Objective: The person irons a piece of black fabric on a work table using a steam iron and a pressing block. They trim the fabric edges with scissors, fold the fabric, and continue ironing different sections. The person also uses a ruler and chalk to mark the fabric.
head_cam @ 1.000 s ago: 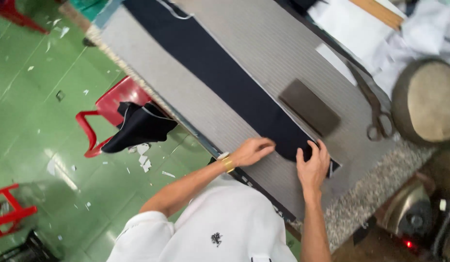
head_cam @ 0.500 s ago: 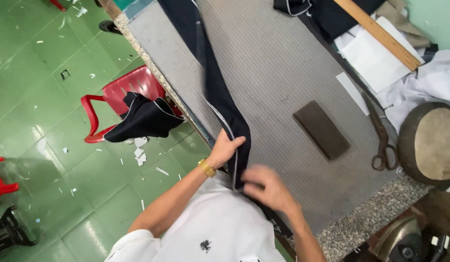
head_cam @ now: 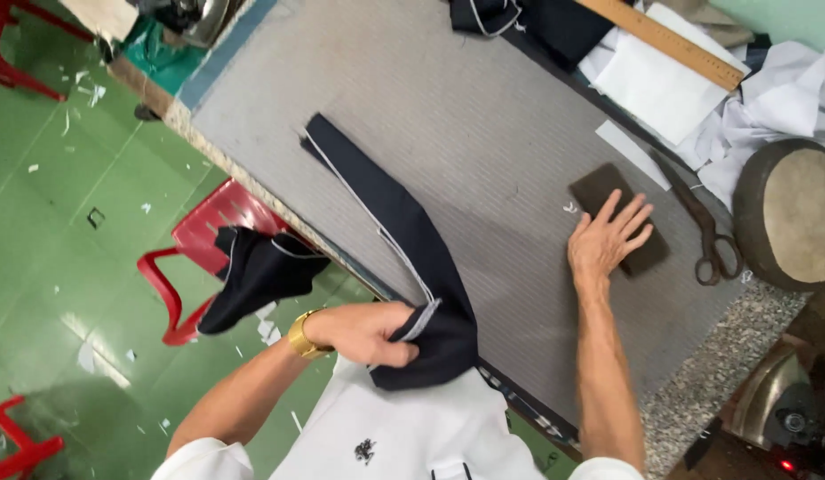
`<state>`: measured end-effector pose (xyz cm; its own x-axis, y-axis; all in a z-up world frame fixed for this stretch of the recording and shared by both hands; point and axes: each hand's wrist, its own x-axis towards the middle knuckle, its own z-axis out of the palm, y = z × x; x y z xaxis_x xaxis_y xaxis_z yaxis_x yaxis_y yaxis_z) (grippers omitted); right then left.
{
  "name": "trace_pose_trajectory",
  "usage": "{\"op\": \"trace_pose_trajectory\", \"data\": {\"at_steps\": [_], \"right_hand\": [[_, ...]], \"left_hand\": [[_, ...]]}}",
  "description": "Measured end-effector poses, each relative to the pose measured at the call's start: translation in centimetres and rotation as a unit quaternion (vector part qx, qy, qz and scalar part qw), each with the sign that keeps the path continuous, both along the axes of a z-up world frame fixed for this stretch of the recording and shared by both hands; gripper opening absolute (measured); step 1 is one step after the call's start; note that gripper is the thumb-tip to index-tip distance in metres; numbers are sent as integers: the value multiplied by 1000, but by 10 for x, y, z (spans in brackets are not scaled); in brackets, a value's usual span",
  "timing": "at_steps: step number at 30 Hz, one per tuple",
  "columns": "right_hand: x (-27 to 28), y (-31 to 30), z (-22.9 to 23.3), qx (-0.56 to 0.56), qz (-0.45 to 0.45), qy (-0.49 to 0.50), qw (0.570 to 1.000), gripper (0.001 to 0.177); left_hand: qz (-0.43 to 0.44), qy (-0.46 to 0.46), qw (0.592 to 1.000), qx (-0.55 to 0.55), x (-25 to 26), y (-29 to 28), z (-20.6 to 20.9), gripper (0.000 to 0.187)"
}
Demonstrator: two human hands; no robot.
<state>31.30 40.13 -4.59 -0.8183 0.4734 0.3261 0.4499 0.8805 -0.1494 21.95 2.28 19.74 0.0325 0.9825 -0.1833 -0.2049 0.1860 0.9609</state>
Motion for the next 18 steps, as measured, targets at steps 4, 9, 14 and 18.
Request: {"op": "trace_pose_trajectory", "data": {"at_steps": [4,9,14,18], "right_hand": [[-52,-83,65,-84,203,16,975,81],[-122,-231,15,-322,364,52,872,57],[-159,-241,42,-314,316,223,867,24],[-94,-153,96,-247,79,294,920,24]], "left_hand": [[-60,-9,997,40,-45,-6,42,31],[-154,55,976,143,-92,-22,59,18],[-225,122,955,153,-146,-62,95,37],[-121,228,958,121,-201,-120,105,32]]}}
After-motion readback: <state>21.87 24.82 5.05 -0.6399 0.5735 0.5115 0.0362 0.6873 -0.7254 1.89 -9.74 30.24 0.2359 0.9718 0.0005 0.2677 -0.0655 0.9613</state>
